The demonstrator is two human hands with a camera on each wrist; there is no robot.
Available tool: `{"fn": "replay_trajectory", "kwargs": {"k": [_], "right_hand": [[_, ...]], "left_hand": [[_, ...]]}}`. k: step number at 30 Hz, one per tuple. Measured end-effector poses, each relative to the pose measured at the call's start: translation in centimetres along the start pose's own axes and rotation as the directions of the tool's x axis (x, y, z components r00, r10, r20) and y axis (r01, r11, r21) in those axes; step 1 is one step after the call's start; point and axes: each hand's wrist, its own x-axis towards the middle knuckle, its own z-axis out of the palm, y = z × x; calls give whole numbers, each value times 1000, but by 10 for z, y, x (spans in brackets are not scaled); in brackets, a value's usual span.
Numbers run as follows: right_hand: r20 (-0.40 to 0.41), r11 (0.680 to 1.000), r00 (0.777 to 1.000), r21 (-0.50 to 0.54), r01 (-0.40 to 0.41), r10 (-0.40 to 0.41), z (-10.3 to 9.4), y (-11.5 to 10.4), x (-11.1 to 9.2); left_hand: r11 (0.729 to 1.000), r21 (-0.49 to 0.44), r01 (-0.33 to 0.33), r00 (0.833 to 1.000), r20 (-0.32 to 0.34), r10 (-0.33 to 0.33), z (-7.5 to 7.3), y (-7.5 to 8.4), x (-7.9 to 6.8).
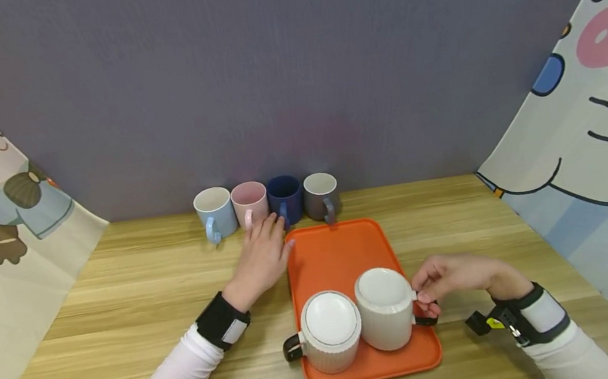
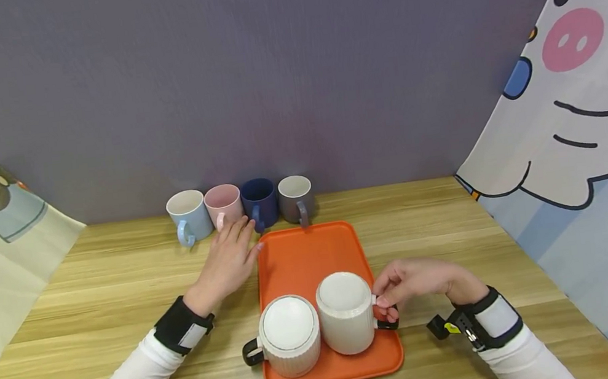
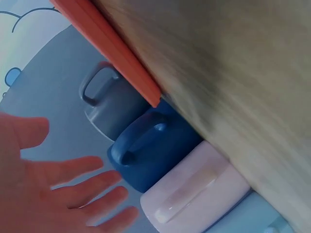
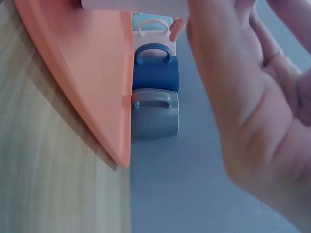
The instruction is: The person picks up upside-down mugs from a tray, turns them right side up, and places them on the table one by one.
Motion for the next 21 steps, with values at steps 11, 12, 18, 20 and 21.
{"fn": "replay_trajectory", "kwargs": {"k": [11, 12, 18, 20, 21], "right_hand": [[-39, 966, 999, 257, -22, 33, -20, 8, -3], [-49, 962, 998, 272, -31, 46, -21, 8, -2], [-120, 926, 993, 376, 36, 10, -31, 11, 0], [-132, 907, 990, 411, 92, -41, -33, 13, 2], [-136, 897, 989, 427, 117, -64, -35, 14, 3]], "left_hand": [[998, -56, 22, 994, -103, -28, 6, -8, 5], [998, -55, 20, 994, -106, -26, 6, -8, 5], [999, -53, 13, 994, -111, -19, 5, -8, 10], [998, -57, 16, 994, -112, -22, 4, -8, 11], [998, -63, 17, 993, -115, -24, 4, -7, 11]]}}
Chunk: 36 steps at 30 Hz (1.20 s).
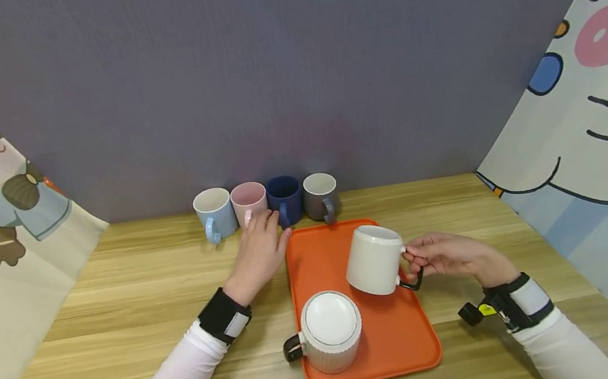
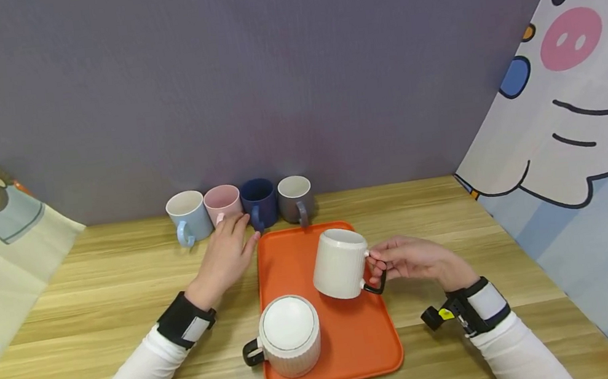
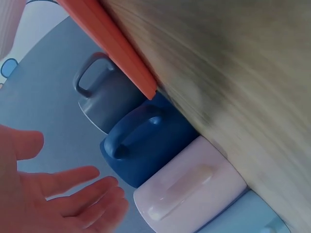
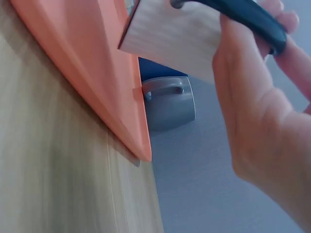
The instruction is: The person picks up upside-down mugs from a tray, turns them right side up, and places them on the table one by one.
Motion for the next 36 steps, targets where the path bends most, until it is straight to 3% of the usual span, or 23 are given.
{"fn": "replay_trajectory", "kwargs": {"k": [4, 9, 14, 21, 31, 36], "right_hand": [[8, 995, 997, 64, 73, -73, -3, 0, 6], [-31, 986, 994, 126, 108, -105, -4, -5, 10], [-86, 969, 989, 207, 132, -117, -4, -10, 14], [-145, 968, 979, 186, 170, -145, -4, -16, 25], [-161, 936, 971, 277, 218, -179, -3, -26, 43], [-155, 922, 967, 301, 243, -204, -2, -34, 55]], "left_hand": [[1000, -22, 7, 1000, -25, -7, 0, 1, 3], [999, -51, 14, 997, -72, -17, -3, 4, 6], [998, -56, 28, 998, -58, -31, -4, 7, 10], [996, -71, 49, 997, -50, -53, 0, 15, 15], [991, -94, 99, 991, -78, -106, 0, 25, 22], [987, -143, 75, 991, -102, -90, 1, 29, 26]]}}
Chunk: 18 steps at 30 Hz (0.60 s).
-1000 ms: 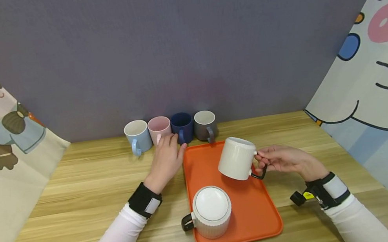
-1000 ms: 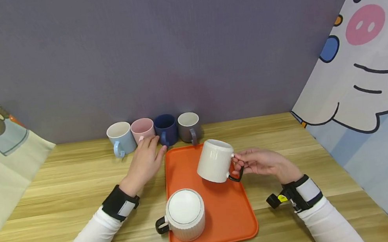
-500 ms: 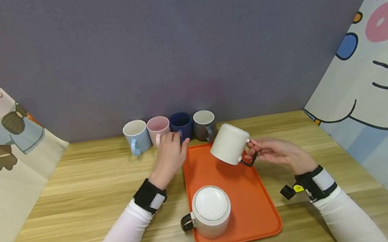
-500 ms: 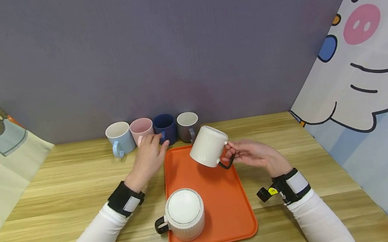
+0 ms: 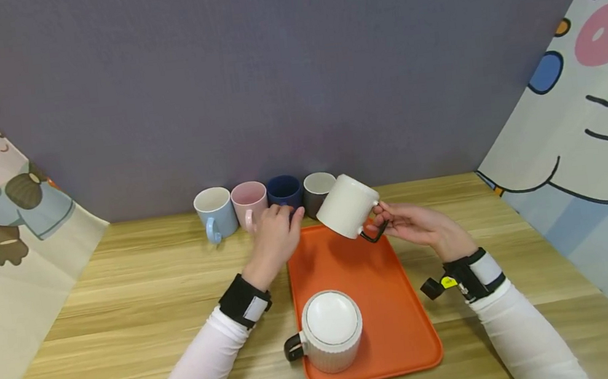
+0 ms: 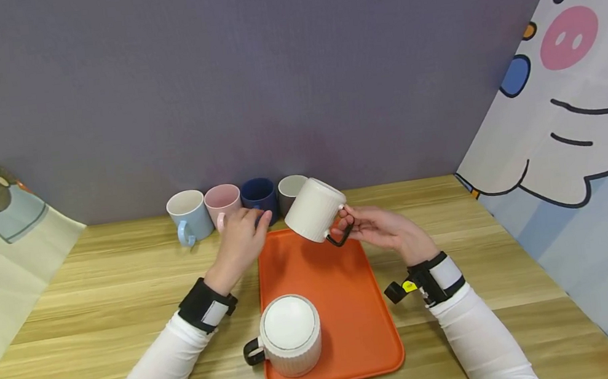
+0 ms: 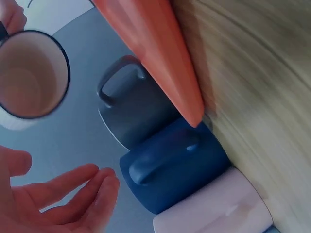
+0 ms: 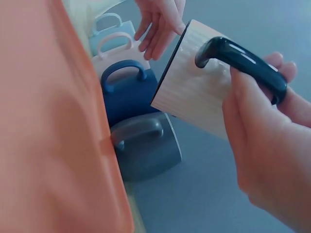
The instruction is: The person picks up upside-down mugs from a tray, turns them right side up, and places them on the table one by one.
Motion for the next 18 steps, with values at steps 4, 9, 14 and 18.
{"fn": "replay_trajectory", "kwargs": {"k": [4, 9, 14, 18], "right_hand": [[-13, 999, 1000, 22, 25, -25, 4, -4, 10], [-44, 996, 998, 84, 38, -35, 9, -6, 18], [-80, 991, 996, 121, 54, -45, 12, -5, 24], [-72, 984, 996, 163, 72, -61, 13, -4, 28]], "left_hand": [[997, -77, -26, 1000, -13, 25, -1, 3, 2], [989, -146, 10, 1000, 10, -9, -2, 6, 5], [958, -257, 127, 987, 124, -98, -5, 11, 9], [928, -308, 211, 969, 191, -157, -8, 16, 11]]}}
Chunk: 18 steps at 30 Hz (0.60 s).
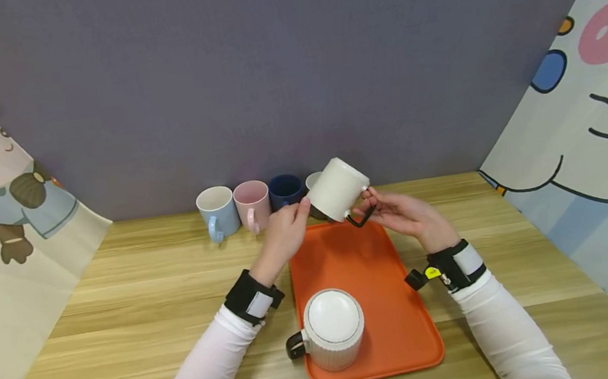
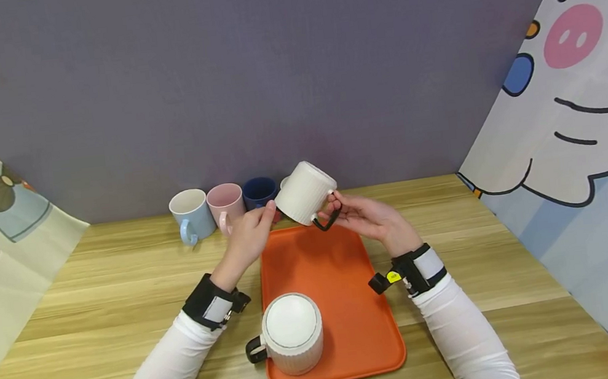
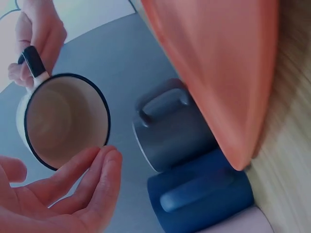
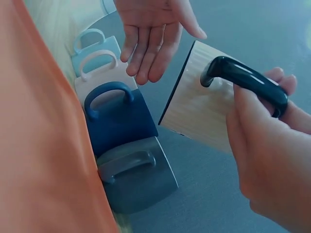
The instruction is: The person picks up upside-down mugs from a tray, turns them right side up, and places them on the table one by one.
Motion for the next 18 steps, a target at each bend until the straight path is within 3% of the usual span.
{"fn": "replay_trajectory", "kwargs": {"k": [6, 18], "right_hand": [[34, 996, 999, 82, 19, -22, 3, -1, 7], [2, 984, 998, 169, 55, -57, 12, 2, 24]], "left_hand": [[994, -77, 81, 994, 78, -75, -1, 8, -1], [966, -204, 161, 970, 213, -116, 3, 20, -4]]}}
